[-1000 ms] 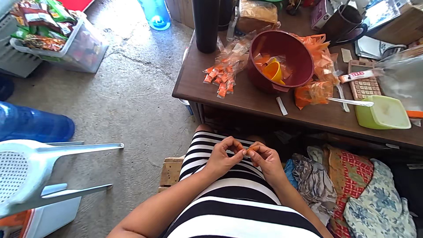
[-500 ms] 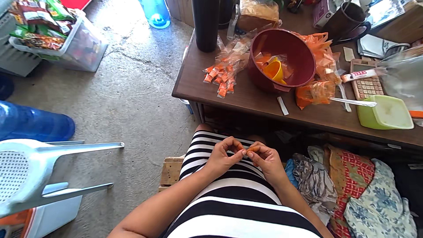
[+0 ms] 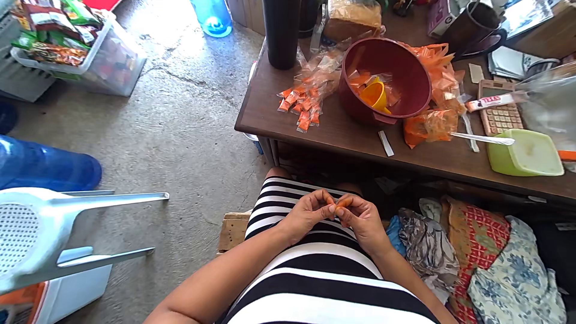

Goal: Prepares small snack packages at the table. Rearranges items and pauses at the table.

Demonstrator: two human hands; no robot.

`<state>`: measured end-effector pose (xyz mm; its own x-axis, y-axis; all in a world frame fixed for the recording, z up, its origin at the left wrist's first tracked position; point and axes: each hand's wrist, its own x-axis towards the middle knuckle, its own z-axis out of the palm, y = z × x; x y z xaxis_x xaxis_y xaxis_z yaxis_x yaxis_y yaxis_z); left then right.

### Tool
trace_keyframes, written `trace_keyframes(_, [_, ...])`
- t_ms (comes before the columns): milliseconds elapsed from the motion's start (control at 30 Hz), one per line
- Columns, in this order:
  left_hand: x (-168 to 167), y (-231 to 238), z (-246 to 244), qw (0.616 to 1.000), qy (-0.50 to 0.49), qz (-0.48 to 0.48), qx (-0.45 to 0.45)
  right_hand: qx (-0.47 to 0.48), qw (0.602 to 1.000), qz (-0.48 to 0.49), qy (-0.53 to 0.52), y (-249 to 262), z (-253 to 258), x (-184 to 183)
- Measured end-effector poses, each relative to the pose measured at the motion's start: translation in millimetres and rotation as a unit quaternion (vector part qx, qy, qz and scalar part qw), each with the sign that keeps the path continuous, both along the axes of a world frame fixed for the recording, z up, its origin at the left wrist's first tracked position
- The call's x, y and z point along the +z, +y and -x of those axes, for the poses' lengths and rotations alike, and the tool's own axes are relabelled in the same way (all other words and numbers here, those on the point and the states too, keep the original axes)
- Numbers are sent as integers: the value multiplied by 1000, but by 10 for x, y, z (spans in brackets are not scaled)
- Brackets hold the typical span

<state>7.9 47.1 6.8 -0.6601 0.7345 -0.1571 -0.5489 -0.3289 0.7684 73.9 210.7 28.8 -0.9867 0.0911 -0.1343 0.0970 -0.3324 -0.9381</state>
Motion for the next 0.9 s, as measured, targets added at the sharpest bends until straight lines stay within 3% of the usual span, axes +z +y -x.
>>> trace_keyframes(567, [-10,24,5,999,-49,-2,22,-26,994,-99,42,-64,1,4])
trace_keyframes(900, [5,28,5,997,-80,-7,17,-16,998,-51,42,-32,1,-17])
